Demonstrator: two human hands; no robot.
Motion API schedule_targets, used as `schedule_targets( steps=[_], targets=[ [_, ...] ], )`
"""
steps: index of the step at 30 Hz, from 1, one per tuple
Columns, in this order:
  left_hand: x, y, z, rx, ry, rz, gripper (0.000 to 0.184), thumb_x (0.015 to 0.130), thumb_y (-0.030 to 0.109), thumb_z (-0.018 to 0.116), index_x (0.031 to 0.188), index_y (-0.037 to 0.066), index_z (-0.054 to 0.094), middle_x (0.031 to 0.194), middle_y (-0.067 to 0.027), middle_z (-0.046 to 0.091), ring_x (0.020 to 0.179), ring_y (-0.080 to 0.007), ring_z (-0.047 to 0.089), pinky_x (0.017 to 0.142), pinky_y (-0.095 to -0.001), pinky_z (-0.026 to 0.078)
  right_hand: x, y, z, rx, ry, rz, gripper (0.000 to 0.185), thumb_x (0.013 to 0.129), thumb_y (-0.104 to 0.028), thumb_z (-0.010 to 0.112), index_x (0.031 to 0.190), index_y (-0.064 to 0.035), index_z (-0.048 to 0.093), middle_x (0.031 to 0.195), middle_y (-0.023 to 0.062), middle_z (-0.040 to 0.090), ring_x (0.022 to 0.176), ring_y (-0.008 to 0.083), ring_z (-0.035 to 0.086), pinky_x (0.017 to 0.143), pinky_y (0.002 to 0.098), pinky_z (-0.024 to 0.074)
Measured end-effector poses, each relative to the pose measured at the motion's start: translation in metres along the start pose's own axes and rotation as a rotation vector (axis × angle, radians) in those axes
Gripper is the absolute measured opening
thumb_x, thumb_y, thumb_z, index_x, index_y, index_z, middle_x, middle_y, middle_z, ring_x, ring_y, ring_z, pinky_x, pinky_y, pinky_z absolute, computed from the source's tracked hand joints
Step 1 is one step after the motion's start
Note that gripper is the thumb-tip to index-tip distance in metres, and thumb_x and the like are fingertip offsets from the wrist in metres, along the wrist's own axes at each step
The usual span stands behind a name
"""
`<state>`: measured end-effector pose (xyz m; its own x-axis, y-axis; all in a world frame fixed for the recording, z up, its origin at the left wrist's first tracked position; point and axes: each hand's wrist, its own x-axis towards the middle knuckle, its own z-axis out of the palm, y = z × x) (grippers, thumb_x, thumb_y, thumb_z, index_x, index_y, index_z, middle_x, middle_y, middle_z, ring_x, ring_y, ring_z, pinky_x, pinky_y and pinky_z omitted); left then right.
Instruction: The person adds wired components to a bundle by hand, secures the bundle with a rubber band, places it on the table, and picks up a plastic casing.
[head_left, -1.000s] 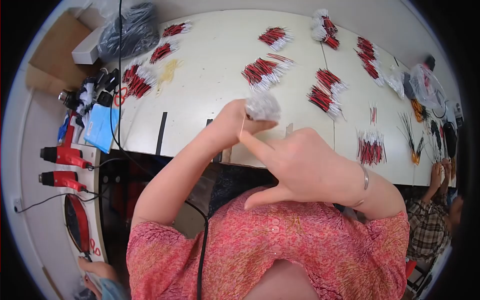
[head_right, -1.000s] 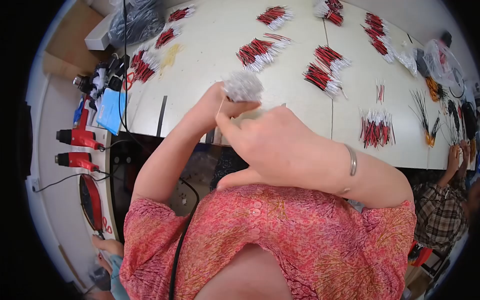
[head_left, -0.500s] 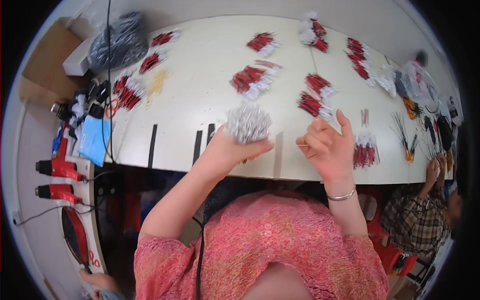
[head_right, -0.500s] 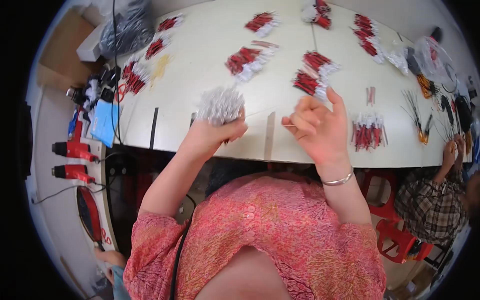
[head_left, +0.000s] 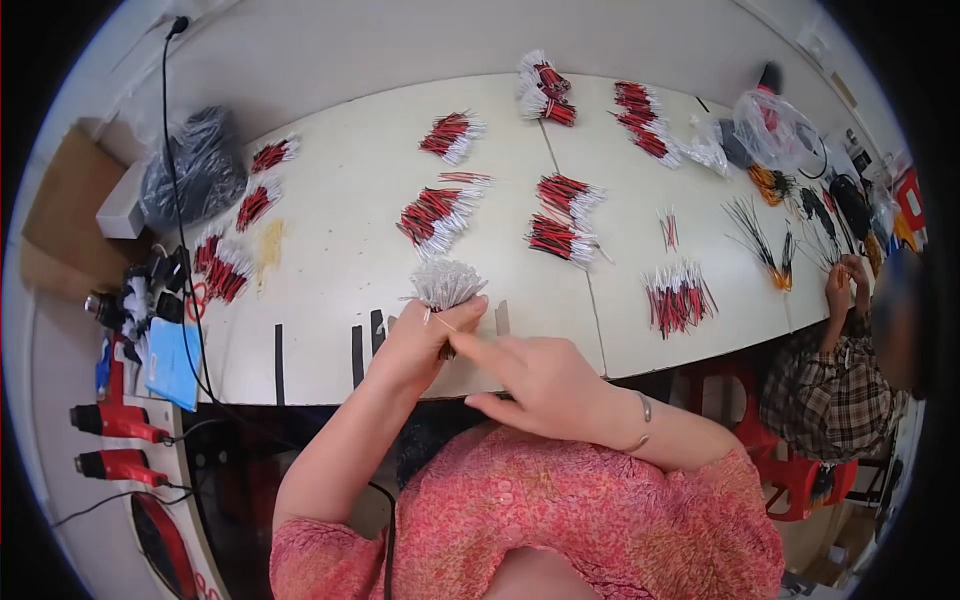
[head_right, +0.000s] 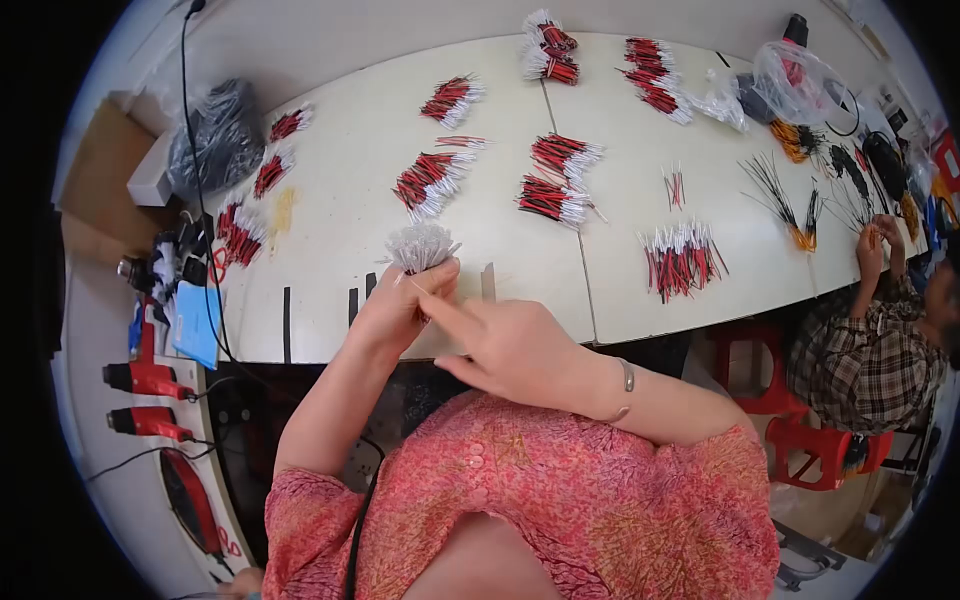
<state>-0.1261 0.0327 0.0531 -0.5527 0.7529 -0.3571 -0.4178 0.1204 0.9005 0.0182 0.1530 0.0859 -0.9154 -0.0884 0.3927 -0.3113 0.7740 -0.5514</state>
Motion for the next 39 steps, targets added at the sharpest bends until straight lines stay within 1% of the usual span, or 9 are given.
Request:
schedule_targets(
  steps=[2,8,15,21,24,27,30,33,39],
  targets=[
    [-0.002,0.001,0.004,-0.014,-0.014,-0.013,0.009,0.085,0.009,0.068,0.089,0.003,0.062,0.074,-0.0012,0.058,0.064,-0.0109,0.054,0.057,-0.0266,0.041,-0.008,0.01,0.004,0.296,0.076,0.443,0.039,0.087,-0.01,0.066,0.123,-0.0013,0.052,0.085,0.0115,0.064,0.073,0.0221,0.066,0.065,0.0292,0.0513],
    [0.006,0.008,0.023,0.15,0.009,0.15,0.038,0.08,0.009,0.068,0.114,-0.003,0.056,0.091,-0.0045,0.061,0.078,-0.0098,0.055,0.071,-0.0246,0.045,0.001,0.038,0.02,0.696,0.463,0.267,0.048,0.09,0.001,0.059,0.134,-0.0005,0.041,0.116,0.0123,0.056,0.106,0.0184,0.058,0.096,0.0331,0.0463],
    [0.012,0.005,0.022,0.145,0.075,0.195,0.036,0.082,0.01,0.068,0.115,0.0,0.058,0.094,-0.0026,0.063,0.078,-0.0088,0.055,0.073,-0.0241,0.045,-0.003,0.037,0.017,0.733,0.547,0.435,0.06,0.09,-0.004,0.062,0.142,-0.0016,0.034,0.124,0.0128,0.051,0.119,0.0215,0.051,0.101,0.037,0.0434],
    [0.018,0.0,0.038,0.399,0.209,0.416,0.037,0.085,0.008,0.067,0.118,-0.002,0.055,0.092,-0.0048,0.064,0.083,-0.0121,0.06,0.079,-0.0268,0.048,0.006,0.042,0.033,0.827,0.417,0.654,0.062,0.091,-0.016,0.068,0.141,0.0023,0.034,0.121,0.0144,0.058,0.105,0.0192,0.059,0.094,0.0343,0.0469],
    [0.025,-0.03,0.052,0.586,0.158,0.769,0.064,0.086,0.001,0.063,0.143,-0.001,0.034,0.127,-0.0163,0.054,0.117,-0.0221,0.054,0.101,-0.033,0.043,0.015,0.045,0.034,0.734,0.457,0.487,0.044,0.099,-0.029,0.057,0.126,0.0046,0.051,0.103,0.0128,0.064,0.095,0.0157,0.061,0.084,0.03,0.0485],
    [0.012,-0.009,0.045,0.356,-0.14,0.419,0.081,0.084,0.006,0.066,0.151,0.0,0.022,0.148,-0.0167,0.039,0.14,-0.0252,0.034,0.113,-0.0387,0.029,0.016,0.047,0.013,0.753,0.358,0.654,0.039,0.1,-0.03,0.052,0.116,0.0057,0.056,0.097,0.012,0.065,0.087,0.021,0.062,0.08,0.0357,0.049],
    [0.01,0.002,0.026,0.4,-0.072,0.25,0.095,0.078,0.022,0.077,0.151,-0.002,0.021,0.145,-0.0198,0.042,0.137,-0.0263,0.038,0.113,-0.0399,0.03,0.012,0.061,0.01,0.34,0.35,0.515,0.038,0.094,-0.029,0.059,0.113,0.0035,0.057,0.091,0.0214,0.065,0.084,0.0344,0.065,0.075,0.0406,0.0504],
    [0.01,-0.003,0.045,0.382,0.088,0.573,0.109,0.072,0.023,0.084,0.154,0.004,0.015,0.143,-0.0194,0.043,0.134,-0.0286,0.04,0.112,-0.0417,0.03,0.026,0.039,0.0,0.047,0.114,0.696,0.039,0.091,-0.035,0.062,0.103,0.0015,0.057,0.082,0.0199,0.066,0.079,0.0387,0.065,0.068,0.0452,0.0504],
    [0.018,0.0,0.044,0.141,0.156,0.446,0.075,0.091,0.008,0.063,0.153,0.009,0.021,0.143,-0.0157,0.042,0.116,-0.0199,0.054,0.092,-0.0292,0.047,0.026,0.043,0.02,-0.028,0.228,0.519,0.033,0.089,-0.032,0.062,0.091,0.0005,0.057,0.075,0.0174,0.067,0.069,0.0332,0.067,0.061,0.0424,0.0519]
  ],
)
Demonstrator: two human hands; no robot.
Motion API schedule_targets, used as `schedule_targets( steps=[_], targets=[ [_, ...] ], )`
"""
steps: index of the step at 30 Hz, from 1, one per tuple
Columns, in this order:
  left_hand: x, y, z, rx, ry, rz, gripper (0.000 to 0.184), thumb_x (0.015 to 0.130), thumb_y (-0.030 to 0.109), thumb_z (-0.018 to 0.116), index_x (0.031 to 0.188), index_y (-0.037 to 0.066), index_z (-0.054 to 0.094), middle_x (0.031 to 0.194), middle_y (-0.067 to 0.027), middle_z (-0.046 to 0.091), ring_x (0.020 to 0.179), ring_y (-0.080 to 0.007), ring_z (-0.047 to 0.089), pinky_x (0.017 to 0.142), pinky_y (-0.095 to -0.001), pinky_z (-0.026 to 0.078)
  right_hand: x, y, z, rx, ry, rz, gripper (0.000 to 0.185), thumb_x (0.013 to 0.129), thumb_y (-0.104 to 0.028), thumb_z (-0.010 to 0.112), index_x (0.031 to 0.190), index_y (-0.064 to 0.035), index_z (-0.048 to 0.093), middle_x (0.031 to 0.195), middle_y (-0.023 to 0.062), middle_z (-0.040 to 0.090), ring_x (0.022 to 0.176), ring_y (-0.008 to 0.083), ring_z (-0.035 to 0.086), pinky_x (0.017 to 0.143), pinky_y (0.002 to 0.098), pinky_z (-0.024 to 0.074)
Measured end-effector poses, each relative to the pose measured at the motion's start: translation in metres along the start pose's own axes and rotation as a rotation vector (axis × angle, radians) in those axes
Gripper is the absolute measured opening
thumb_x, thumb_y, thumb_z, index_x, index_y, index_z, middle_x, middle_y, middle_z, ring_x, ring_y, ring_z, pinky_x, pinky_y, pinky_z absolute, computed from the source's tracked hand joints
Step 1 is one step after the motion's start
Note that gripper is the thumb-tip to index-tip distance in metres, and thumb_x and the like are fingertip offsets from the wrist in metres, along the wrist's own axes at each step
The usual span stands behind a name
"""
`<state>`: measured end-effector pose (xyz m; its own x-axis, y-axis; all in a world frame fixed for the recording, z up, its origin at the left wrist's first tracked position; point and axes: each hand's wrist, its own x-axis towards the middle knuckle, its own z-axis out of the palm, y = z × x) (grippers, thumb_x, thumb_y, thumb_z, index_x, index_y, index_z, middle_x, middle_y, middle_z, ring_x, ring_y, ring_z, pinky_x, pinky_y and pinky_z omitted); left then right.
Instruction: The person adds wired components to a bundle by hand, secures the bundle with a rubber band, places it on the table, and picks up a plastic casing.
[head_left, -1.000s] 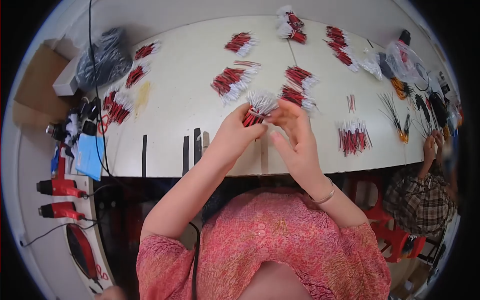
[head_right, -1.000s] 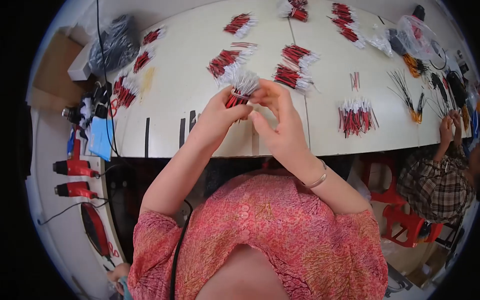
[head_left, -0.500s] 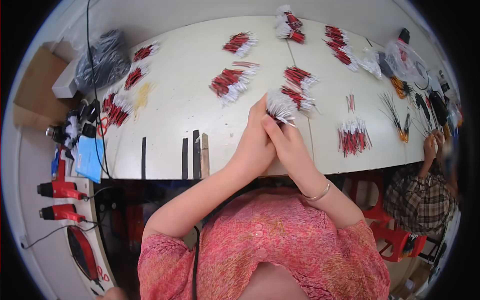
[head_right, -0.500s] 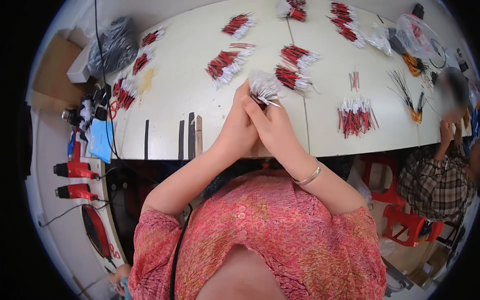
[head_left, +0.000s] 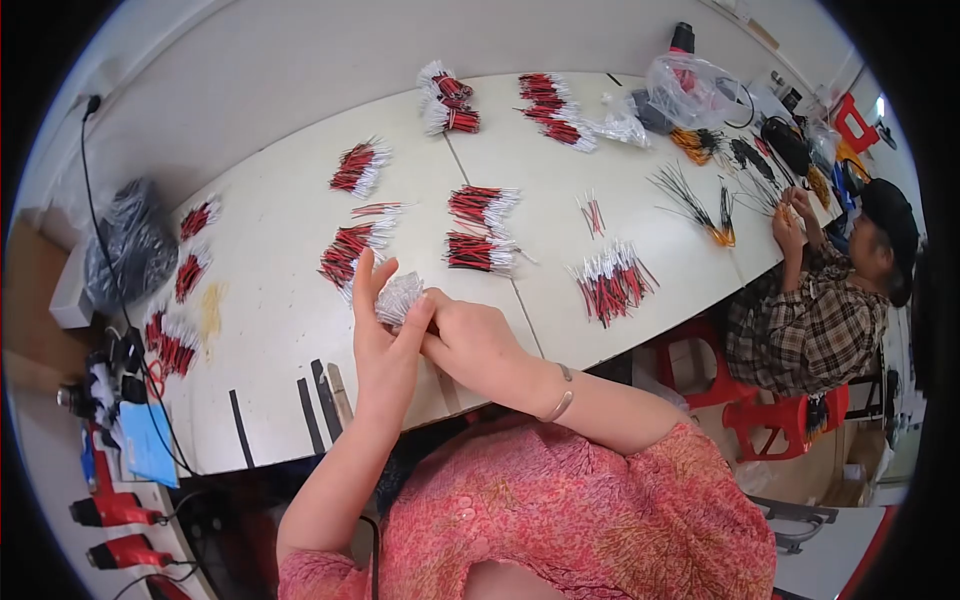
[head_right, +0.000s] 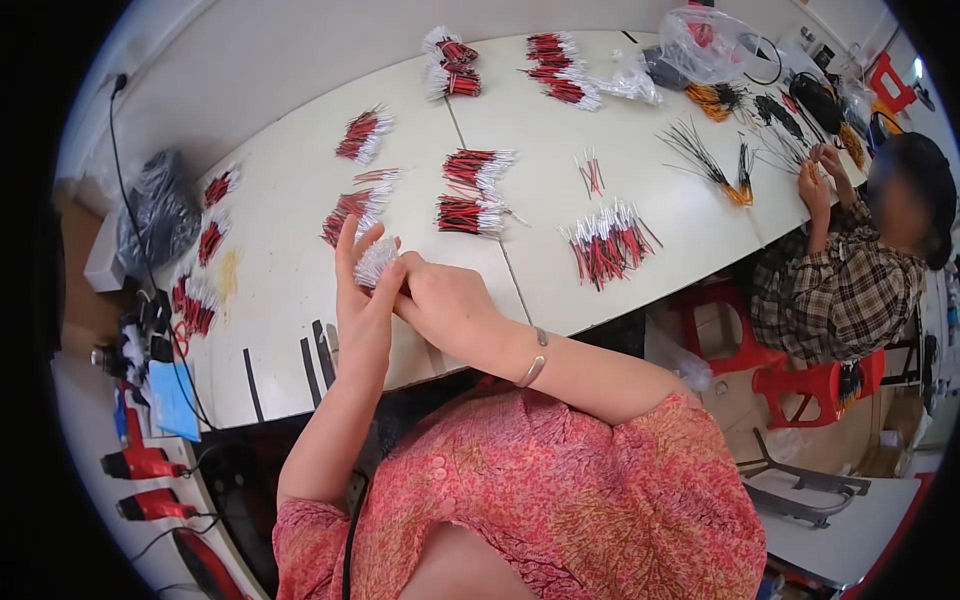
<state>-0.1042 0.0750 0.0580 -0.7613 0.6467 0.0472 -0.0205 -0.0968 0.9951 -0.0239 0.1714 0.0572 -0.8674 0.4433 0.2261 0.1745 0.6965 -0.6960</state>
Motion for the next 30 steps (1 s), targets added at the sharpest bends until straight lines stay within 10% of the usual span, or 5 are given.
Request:
schedule_targets(
  steps=[10,16,24,30],
  targets=[
    [0.001,0.002,-0.003,-0.28,-0.112,-0.011,0.063,0.099,0.015,0.05,0.155,0.015,0.02,0.15,-0.0071,0.033,0.129,-0.014,0.04,0.1,-0.029,0.037,0.01,0.005,-0.005,-0.099,-0.015,-0.126,0.035,0.089,-0.034,0.064,0.089,-0.0003,0.053,0.069,0.0166,0.063,0.063,0.0337,0.064,0.056,0.043,0.0489],
    [0.012,0.011,-0.012,-0.155,-0.084,0.047,0.091,0.088,0.018,0.067,0.157,0.018,0.007,0.16,-0.013,0.014,0.145,-0.0279,0.024,0.116,-0.045,0.022,0.048,0.005,-0.04,-0.282,0.07,-0.252,0.035,0.087,-0.037,0.066,0.093,-0.0037,0.055,0.079,0.014,0.064,0.076,0.0323,0.065,0.063,0.0436,0.0513],
    [-0.045,0.006,-0.095,-0.168,-0.117,0.052,0.053,0.088,0.0,0.059,0.139,0.001,0.045,0.131,-0.0115,0.055,0.112,-0.0209,0.059,0.097,-0.035,0.044,0.18,0.06,-0.089,-0.412,0.216,-0.16,0.037,0.09,-0.027,0.066,0.118,-0.0044,0.058,0.097,0.0134,0.066,0.087,0.029,0.063,0.077,0.038,0.0487],
    [-0.09,0.029,-0.129,-0.15,0.203,0.115,0.032,0.094,0.002,0.056,0.126,-0.002,0.055,0.106,-0.0099,0.065,0.099,-0.0161,0.061,0.093,-0.0316,0.046,0.238,0.165,-0.056,-0.777,0.014,-0.141,0.05,0.085,-0.026,0.067,0.126,-0.0013,0.053,0.122,0.018,0.057,0.113,0.035,0.055,0.092,0.0446,0.0477]
  ],
)
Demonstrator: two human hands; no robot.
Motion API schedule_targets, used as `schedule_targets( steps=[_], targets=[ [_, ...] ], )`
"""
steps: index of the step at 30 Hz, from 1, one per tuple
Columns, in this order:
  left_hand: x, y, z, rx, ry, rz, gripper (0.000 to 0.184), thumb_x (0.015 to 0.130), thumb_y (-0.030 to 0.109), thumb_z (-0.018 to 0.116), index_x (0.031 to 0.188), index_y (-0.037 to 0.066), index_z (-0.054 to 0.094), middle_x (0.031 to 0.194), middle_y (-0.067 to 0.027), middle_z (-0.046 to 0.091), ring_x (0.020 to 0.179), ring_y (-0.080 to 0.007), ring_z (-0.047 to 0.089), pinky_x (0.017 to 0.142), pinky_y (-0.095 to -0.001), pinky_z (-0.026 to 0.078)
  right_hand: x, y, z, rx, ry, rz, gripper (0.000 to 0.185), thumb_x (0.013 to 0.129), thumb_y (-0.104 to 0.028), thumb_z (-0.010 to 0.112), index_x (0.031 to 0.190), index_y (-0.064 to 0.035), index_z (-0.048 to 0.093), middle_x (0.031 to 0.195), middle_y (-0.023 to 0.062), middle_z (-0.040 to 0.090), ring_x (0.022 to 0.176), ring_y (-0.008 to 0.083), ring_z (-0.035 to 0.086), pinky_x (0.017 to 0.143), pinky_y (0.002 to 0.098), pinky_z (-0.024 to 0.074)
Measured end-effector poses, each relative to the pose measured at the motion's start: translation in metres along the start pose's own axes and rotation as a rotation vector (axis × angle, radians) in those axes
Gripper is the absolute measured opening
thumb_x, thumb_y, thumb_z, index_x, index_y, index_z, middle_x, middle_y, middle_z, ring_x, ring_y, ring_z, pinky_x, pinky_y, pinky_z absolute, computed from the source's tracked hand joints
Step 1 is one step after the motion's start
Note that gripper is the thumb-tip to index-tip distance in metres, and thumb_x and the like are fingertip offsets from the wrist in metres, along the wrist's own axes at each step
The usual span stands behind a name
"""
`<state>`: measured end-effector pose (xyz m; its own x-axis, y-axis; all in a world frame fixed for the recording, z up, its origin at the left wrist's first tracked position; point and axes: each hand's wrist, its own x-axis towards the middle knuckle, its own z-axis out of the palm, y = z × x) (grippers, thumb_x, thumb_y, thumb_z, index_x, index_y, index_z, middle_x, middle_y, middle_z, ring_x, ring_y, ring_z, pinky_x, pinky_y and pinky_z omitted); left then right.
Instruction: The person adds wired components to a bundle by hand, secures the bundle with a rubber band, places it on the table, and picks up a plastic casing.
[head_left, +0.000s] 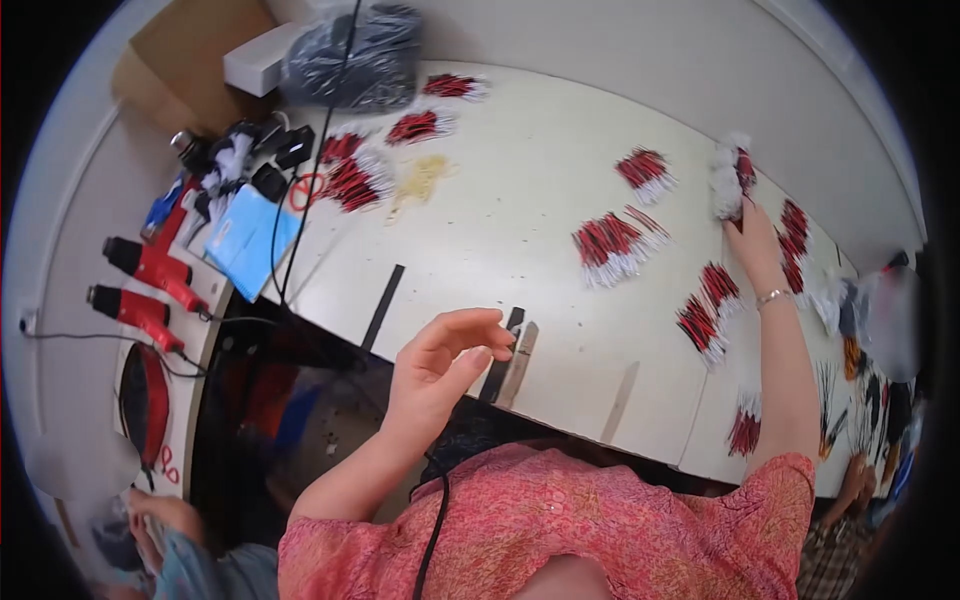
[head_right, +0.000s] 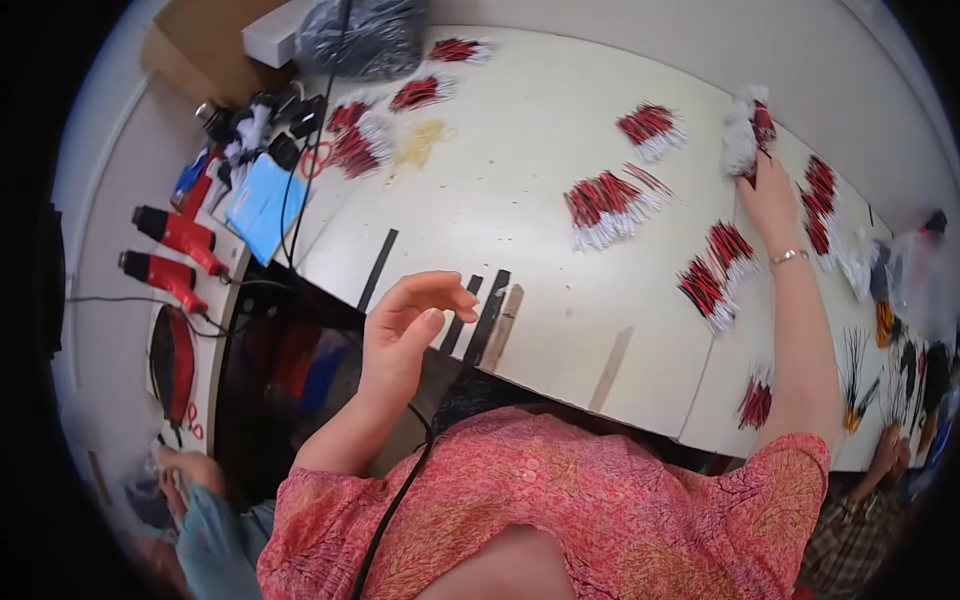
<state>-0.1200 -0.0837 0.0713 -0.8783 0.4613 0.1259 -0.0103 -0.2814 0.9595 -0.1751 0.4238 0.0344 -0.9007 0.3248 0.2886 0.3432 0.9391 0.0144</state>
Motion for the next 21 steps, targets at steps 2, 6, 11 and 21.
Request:
schedule_targets(
  steps=[2,6,11,21],
  targets=[
    [-0.006,0.005,-0.013,0.022,0.075,0.063,0.029,0.094,0.002,0.056,0.124,-0.002,0.057,0.104,-0.01,0.065,0.097,-0.0162,0.061,0.092,-0.0316,0.047,-0.004,0.004,-0.001,-0.02,-0.008,-0.017,0.058,0.083,-0.026,0.069,0.132,-0.0013,0.05,0.125,0.0182,0.056,0.115,0.0353,0.053,0.096,0.0442,0.0458],
    [-0.011,0.008,-0.026,0.079,0.211,0.112,0.023,0.096,0.002,0.055,0.118,-0.003,0.059,0.099,-0.01,0.066,0.094,-0.0166,0.062,0.089,-0.0303,0.047,-0.022,-0.005,-0.036,0.082,0.047,-0.088,0.054,0.086,-0.021,0.067,0.133,-0.0004,0.05,0.126,0.0191,0.056,0.115,0.0365,0.053,0.099,0.0428,0.0429],
    [-0.009,0.006,-0.041,0.049,0.373,0.074,0.02,0.096,0.005,0.057,0.113,-0.004,0.061,0.095,-0.009,0.067,0.088,-0.0146,0.062,0.085,-0.0285,0.048,-0.071,-0.054,-0.092,0.574,-0.032,-0.022,0.037,0.094,-0.017,0.061,0.127,-0.0015,0.057,0.126,0.0099,0.061,0.121,0.023,0.054,0.104,0.0344,0.037],
    [0.075,0.08,-0.252,0.756,0.817,0.206,0.026,0.089,0.018,0.067,0.107,0.001,0.069,0.092,-0.0063,0.07,0.076,-0.0121,0.064,0.068,-0.0259,0.05,-0.17,-0.165,-0.119,0.939,-0.106,-0.162,0.025,0.089,-0.002,0.058,0.114,0.0022,0.061,0.111,0.0088,0.062,0.098,0.0174,0.06,0.09,0.0307,0.0459]
  ],
)
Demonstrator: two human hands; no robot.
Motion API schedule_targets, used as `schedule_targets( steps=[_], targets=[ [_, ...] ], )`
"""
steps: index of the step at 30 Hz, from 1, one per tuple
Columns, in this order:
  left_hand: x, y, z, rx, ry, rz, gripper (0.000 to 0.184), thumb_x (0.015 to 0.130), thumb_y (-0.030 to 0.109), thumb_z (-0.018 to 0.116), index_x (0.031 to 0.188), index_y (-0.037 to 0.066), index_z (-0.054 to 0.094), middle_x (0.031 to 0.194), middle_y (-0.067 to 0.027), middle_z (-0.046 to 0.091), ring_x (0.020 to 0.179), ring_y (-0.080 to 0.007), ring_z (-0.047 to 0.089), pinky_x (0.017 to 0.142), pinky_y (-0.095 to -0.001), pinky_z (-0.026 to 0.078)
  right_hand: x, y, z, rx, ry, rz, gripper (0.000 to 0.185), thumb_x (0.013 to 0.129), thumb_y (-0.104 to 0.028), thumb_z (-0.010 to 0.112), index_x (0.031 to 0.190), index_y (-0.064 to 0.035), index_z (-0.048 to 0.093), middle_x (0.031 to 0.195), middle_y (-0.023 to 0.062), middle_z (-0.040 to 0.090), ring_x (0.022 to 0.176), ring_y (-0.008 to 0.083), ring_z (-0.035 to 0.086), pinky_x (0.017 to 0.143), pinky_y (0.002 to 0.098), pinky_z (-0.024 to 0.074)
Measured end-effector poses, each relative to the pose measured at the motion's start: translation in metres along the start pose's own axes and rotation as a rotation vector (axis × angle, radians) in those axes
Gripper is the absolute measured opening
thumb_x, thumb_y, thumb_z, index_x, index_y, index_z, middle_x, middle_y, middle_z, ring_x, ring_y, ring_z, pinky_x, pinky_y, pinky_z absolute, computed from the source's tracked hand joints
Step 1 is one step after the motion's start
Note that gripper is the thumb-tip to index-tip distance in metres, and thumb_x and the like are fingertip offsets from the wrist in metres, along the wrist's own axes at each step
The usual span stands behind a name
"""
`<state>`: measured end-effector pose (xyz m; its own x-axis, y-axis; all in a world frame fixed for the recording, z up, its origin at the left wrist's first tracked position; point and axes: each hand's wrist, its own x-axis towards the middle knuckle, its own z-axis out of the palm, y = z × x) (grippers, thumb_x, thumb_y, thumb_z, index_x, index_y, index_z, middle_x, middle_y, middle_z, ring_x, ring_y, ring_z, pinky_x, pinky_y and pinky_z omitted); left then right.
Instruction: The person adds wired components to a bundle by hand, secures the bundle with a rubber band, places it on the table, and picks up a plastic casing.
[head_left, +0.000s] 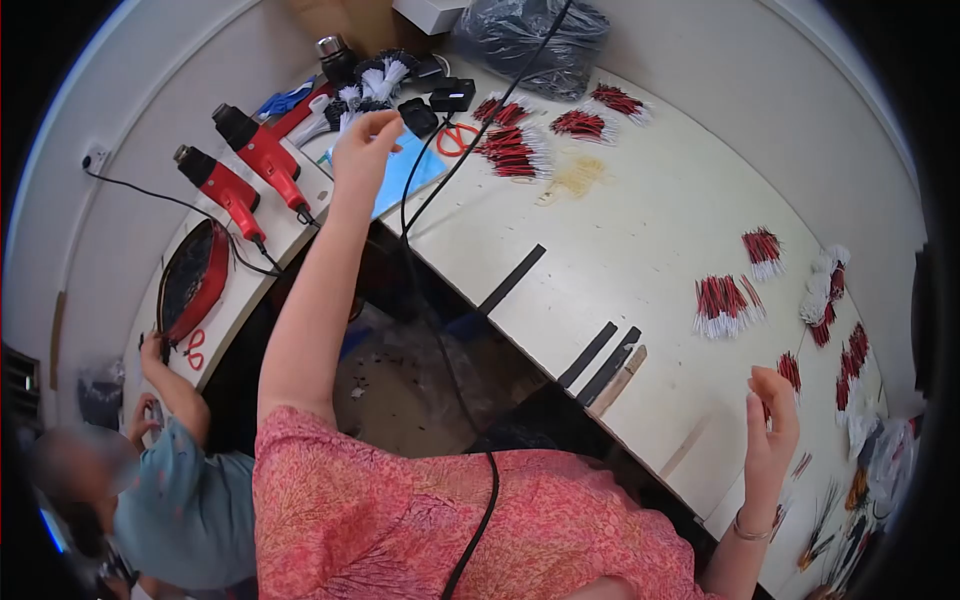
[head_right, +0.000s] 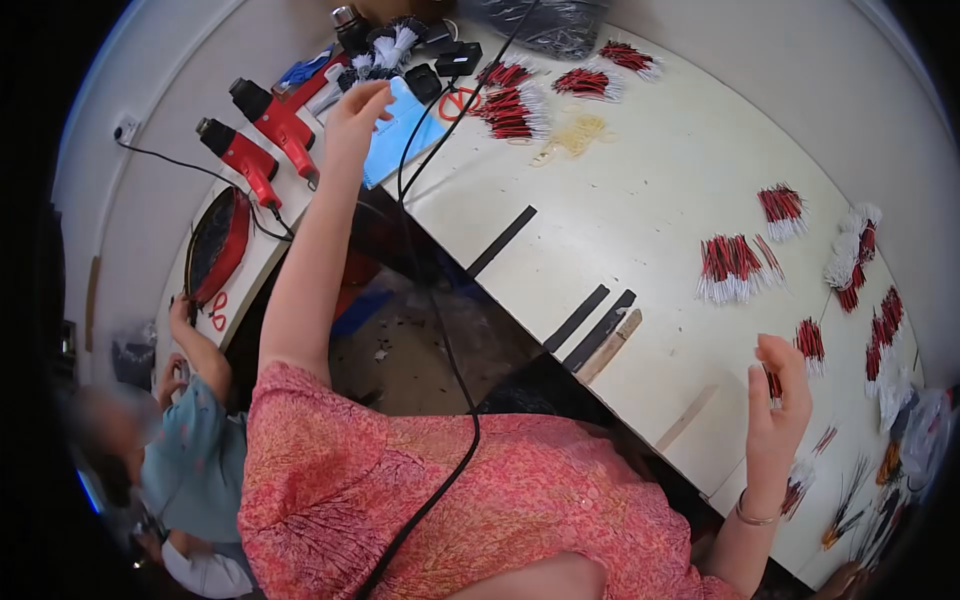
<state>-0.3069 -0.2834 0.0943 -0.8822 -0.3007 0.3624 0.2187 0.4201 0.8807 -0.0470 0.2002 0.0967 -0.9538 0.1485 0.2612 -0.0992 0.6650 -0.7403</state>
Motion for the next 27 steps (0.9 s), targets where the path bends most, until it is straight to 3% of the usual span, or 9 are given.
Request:
schedule_targets(
  steps=[3,5,9,12,16,19,22,26,27],
  targets=[
    [0.069,-0.06,-0.004,0.156,0.055,-0.033,0.028,0.086,0.021,0.069,0.108,0.005,0.07,0.094,-0.008,0.071,0.076,-0.0165,0.067,0.068,-0.0298,0.052,-0.001,-0.013,0.018,-0.05,-0.087,-0.057,0.026,0.087,0.0,0.059,0.113,0.003,0.06,0.106,0.0109,0.062,0.092,0.0193,0.061,0.087,0.0315,0.0469],
    [0.091,-0.093,0.005,0.507,0.036,-0.029,0.03,0.083,0.025,0.07,0.108,0.008,0.071,0.094,-0.01,0.071,0.079,-0.0219,0.069,0.071,-0.0341,0.053,-0.003,-0.018,0.029,-0.057,-0.108,-0.059,0.026,0.086,0.0,0.059,0.112,0.0034,0.06,0.103,0.0121,0.063,0.09,0.0202,0.062,0.085,0.0316,0.0476],
    [0.085,-0.091,0.033,0.855,-0.106,0.05,0.028,0.081,0.027,0.072,0.104,0.012,0.073,0.109,-0.0115,0.068,0.101,-0.0286,0.065,0.086,-0.0419,0.052,-0.003,-0.022,0.043,-0.127,-0.17,-0.046,0.024,0.087,0.0,0.06,0.11,0.0034,0.061,0.098,0.0132,0.064,0.087,0.0224,0.064,0.081,0.0322,0.049],
    [0.085,-0.096,0.042,0.963,-0.186,0.077,0.025,0.082,0.027,0.072,0.101,0.012,0.074,0.112,-0.0111,0.064,0.102,-0.0293,0.064,0.086,-0.0415,0.052,0.003,-0.023,0.049,-0.179,-0.216,-0.04,0.024,0.087,-0.001,0.061,0.11,0.0027,0.061,0.097,0.0143,0.065,0.087,0.0242,0.065,0.08,0.0329,0.0498],
    [0.089,-0.098,0.043,0.899,-0.121,0.091,0.026,0.082,0.029,0.071,0.101,0.012,0.074,0.108,-0.0121,0.064,0.099,-0.0313,0.063,0.085,-0.0407,0.051,0.014,-0.03,0.058,-0.218,-0.269,-0.019,0.023,0.09,-0.003,0.059,0.112,0.0037,0.06,0.099,0.0116,0.066,0.09,0.0204,0.063,0.085,0.031,0.0481],
    [0.091,-0.085,0.041,0.428,0.206,0.138,0.021,0.084,0.024,0.073,0.095,0.007,0.072,0.115,-0.0118,0.058,0.092,-0.0247,0.065,0.081,-0.037,0.052,0.026,-0.037,0.067,-0.21,-0.28,-0.108,0.024,0.088,-0.002,0.061,0.112,0.0028,0.061,0.098,0.0126,0.066,0.088,0.022,0.064,0.081,0.0321,0.0496],
    [0.063,-0.04,0.035,0.022,0.271,0.249,0.018,0.083,0.016,0.076,0.09,0.0,0.068,0.119,-0.014,0.056,0.085,-0.0163,0.064,0.079,-0.0288,0.051,0.04,-0.047,0.074,-0.08,-0.299,-0.124,0.028,0.087,-0.001,0.062,0.115,0.0017,0.061,0.099,0.0126,0.066,0.087,0.021,0.066,0.079,0.032,0.0508],
    [-0.028,0.033,0.04,0.193,0.175,0.756,0.016,0.078,0.006,0.076,0.09,0.001,0.067,0.116,-0.0153,0.062,0.093,-0.0279,0.066,0.078,-0.0332,0.052,0.064,-0.068,0.095,0.431,-0.34,0.09,0.046,0.091,0.0,0.056,0.136,0.0005,0.047,0.116,0.0137,0.061,0.091,0.0153,0.065,0.08,0.0264,0.0503],
    [-0.05,0.044,0.047,0.124,0.102,0.775,0.017,0.076,0.005,0.077,0.09,0.001,0.067,0.112,-0.0148,0.063,0.093,-0.0302,0.065,0.078,-0.0348,0.052,0.07,-0.079,0.102,0.503,-0.336,0.1,0.05,0.091,0.0,0.057,0.139,0.0001,0.043,0.119,0.0146,0.06,0.093,0.016,0.065,0.082,0.0265,0.0503]
  ],
)
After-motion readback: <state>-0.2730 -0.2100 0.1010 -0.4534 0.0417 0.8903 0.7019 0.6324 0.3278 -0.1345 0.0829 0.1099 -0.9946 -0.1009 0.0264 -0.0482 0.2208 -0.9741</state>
